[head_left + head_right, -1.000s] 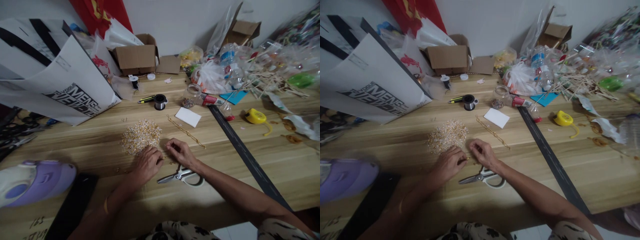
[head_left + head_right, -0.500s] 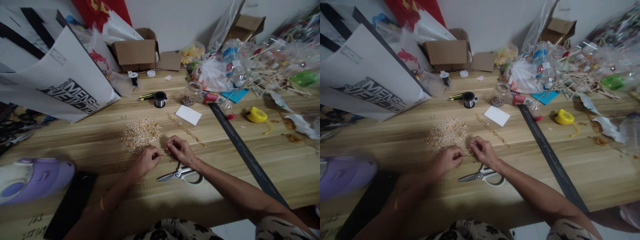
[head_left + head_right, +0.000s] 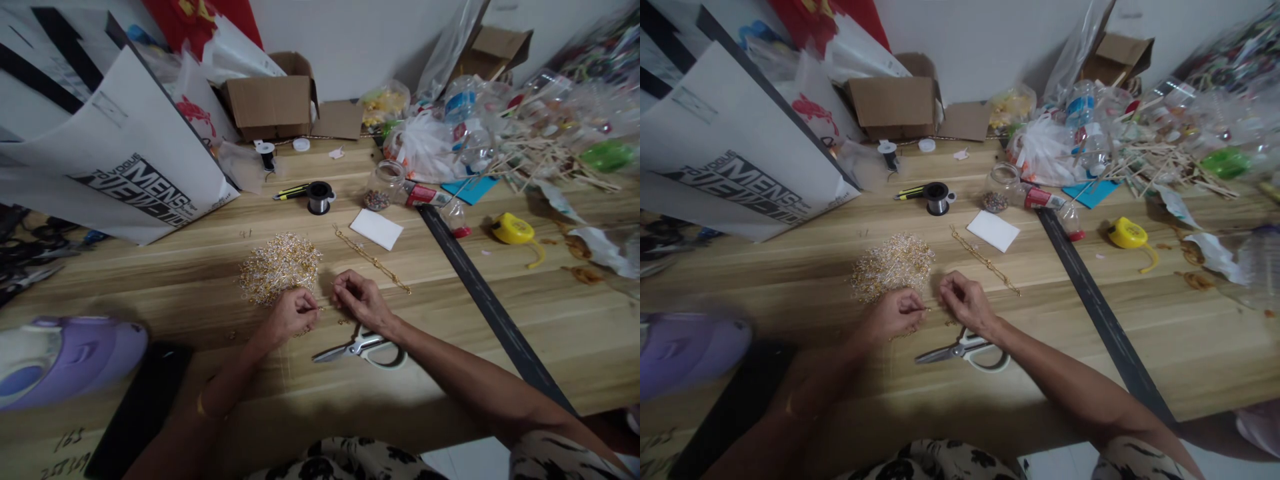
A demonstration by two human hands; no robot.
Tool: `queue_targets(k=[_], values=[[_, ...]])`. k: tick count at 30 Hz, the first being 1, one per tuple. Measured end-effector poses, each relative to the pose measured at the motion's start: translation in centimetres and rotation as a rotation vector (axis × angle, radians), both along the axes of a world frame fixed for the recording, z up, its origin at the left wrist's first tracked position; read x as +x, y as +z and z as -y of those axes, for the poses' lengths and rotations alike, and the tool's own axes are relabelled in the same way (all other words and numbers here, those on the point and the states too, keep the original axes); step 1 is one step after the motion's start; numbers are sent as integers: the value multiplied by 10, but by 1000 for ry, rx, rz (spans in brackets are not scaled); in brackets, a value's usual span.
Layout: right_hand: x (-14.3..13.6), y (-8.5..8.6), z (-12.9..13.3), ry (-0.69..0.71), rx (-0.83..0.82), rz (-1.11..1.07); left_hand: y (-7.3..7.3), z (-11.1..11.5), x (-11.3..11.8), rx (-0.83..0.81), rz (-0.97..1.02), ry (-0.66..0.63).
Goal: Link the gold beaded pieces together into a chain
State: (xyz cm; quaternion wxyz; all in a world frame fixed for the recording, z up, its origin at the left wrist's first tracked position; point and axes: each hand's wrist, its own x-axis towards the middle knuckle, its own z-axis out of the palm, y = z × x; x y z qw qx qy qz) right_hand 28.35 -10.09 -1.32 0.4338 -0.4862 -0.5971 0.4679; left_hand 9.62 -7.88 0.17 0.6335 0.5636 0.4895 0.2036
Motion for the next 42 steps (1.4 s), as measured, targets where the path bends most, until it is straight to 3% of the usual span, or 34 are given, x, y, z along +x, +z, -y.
queue_targets(k=[6,14,28,42], values=[[0,2,1,-8,-2,14,1,-3,-3,106,-20,-32],[0,3,1,0,9,56,-1,-6,-6,-35,52,-13],[-1,6,1,-2,28,54,1,-7,-7,-1,-19,-47],[1,1,4,60,117,115,2,-9,-9,-29,-67,-168]])
